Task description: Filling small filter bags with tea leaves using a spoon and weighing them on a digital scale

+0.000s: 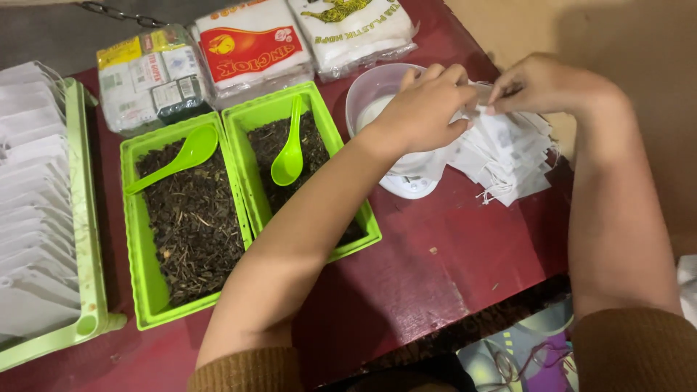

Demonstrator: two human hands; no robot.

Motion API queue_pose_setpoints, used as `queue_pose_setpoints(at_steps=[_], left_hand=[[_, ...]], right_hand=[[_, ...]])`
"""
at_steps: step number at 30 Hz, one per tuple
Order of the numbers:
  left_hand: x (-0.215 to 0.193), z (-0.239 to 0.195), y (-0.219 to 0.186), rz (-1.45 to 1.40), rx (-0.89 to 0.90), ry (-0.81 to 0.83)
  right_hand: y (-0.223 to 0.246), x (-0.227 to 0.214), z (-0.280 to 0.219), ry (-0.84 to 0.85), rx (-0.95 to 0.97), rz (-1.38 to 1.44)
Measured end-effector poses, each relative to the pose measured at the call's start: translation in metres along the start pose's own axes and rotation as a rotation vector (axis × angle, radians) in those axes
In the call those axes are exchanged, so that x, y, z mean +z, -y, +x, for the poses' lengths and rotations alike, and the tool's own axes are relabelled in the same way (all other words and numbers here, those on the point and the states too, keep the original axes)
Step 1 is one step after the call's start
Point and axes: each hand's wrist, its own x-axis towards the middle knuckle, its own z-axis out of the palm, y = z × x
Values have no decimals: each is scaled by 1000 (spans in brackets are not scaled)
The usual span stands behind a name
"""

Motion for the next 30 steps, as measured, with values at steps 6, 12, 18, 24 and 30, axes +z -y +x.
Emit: queue_pose_setpoints(at_steps=[6, 12, 18, 24, 30], left_hand=[[-17, -8, -6, 23, -36, -129], [-52, -45, 4, 489, 284, -356], [-108, -114, 4, 492, 420, -601], [-140, -184, 15, 300, 32, -520], [-146, -236, 34, 0, -289, -624]], right_hand=[[37, -31, -19, -44, -69, 199], [88, -36, -16, 111, -486, 498], [160, -23, -10, 38, -460, 532], [229, -5, -12, 16, -700, 638], [286, -7, -36, -69, -788, 621]])
